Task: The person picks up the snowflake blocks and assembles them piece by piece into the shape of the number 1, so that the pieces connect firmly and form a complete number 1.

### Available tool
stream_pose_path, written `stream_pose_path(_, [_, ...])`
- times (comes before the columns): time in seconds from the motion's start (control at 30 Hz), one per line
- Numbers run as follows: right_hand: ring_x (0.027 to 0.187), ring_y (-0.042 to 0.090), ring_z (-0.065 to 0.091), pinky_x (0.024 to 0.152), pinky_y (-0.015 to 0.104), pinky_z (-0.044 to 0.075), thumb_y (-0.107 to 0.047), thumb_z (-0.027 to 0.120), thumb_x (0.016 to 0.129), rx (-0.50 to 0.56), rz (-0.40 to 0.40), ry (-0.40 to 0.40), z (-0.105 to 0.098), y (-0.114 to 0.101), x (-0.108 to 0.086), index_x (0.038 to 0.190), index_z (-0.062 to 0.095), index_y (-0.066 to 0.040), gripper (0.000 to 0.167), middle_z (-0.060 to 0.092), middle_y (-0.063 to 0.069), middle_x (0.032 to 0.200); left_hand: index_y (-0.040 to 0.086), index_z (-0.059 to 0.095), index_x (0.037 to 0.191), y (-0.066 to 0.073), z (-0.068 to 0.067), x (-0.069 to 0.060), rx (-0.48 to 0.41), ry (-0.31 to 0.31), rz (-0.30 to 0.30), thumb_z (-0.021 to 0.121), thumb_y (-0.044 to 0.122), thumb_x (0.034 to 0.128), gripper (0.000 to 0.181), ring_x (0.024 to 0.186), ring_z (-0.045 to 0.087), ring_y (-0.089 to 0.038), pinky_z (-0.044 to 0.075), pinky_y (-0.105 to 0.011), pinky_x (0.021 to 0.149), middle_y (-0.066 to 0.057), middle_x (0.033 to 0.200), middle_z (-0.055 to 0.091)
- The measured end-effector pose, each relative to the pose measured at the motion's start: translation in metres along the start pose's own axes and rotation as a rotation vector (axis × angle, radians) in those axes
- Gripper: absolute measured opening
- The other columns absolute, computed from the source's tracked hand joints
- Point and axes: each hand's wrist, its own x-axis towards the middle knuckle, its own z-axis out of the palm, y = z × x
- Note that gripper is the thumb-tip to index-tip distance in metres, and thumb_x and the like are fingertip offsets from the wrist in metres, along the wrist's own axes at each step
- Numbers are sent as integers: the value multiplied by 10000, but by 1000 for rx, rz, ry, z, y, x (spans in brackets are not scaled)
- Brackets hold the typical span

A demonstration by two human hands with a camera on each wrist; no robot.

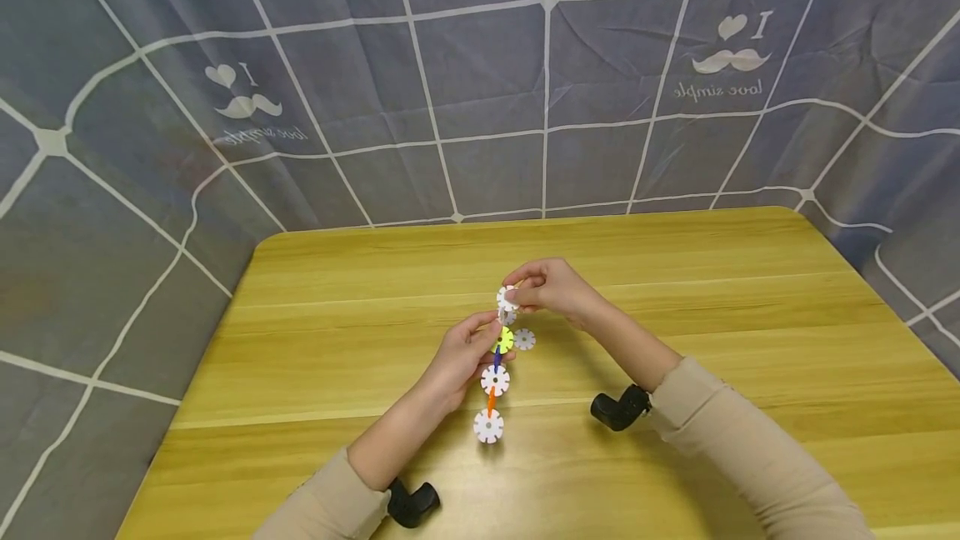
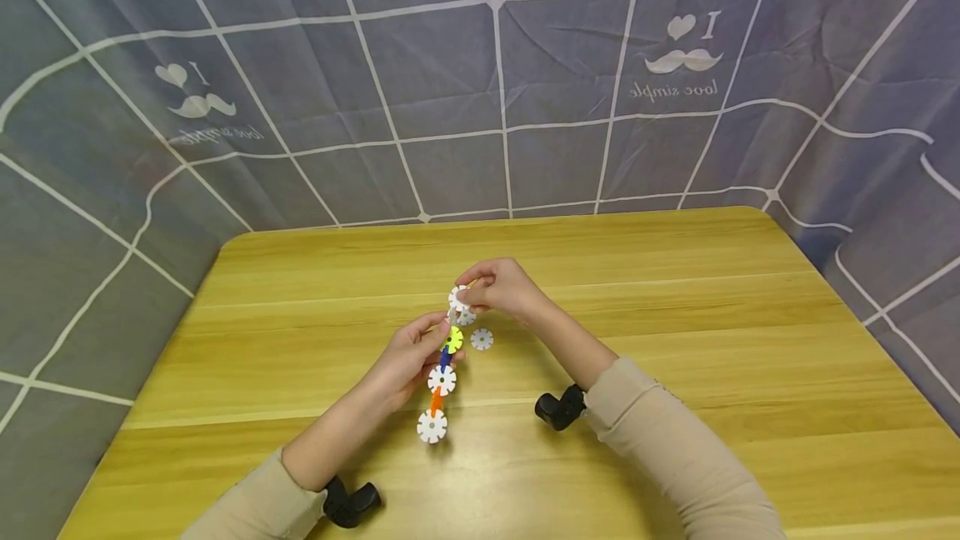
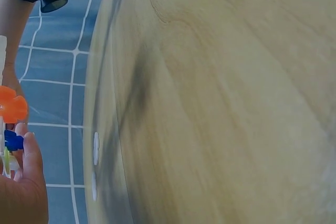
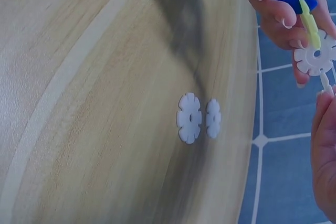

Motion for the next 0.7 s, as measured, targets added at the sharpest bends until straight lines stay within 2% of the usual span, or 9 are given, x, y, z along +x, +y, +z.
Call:
stream_pose_path(0.23, [641, 167, 604, 731, 388, 541, -22, 660, 840, -1, 27, 4, 2, -1, 0, 1060, 624, 85, 248, 599, 20, 648, -22, 433, 1347, -1, 0, 0, 4, -3, 14, 501, 161, 976, 420, 745, 662, -111, 529, -199, 683, 11, 784, 563])
stream_pose_path(0.33, [614, 169, 584, 677, 360, 539, -40, 655, 854, -26, 20, -5, 2, -2, 0, 1044, 633, 77, 224, 592, 40, 643, -18, 440, 1344, 0, 0, 0, 9, 7, 9, 501, 164, 976, 415, 731, 658, -103, 520, -193, 682, 16, 775, 564])
stream_pose_path(0.57, [512, 152, 467, 504, 268, 434, -47, 601, 901, -160, -110, -113, -1, -3, 3, 956, 606, 59, 120, 521, 47, 566, -30, 457, 1333, 2, 0, 0, 5, 22, 15, 491, 172, 980, 408, 693, 631, -101, 523, -212, 684, -7, 786, 582])
stream_pose_path(0.7, [501, 123, 425, 493, 246, 384, -31, 580, 908, -161, -113, -178, -4, -5, 6, 920, 599, 57, 91, 485, 9, 548, -51, 453, 1328, 2, 1, -1, 4, 20, 19, 494, 151, 977, 407, 692, 630, -100, 521, -194, 652, -12, 792, 582])
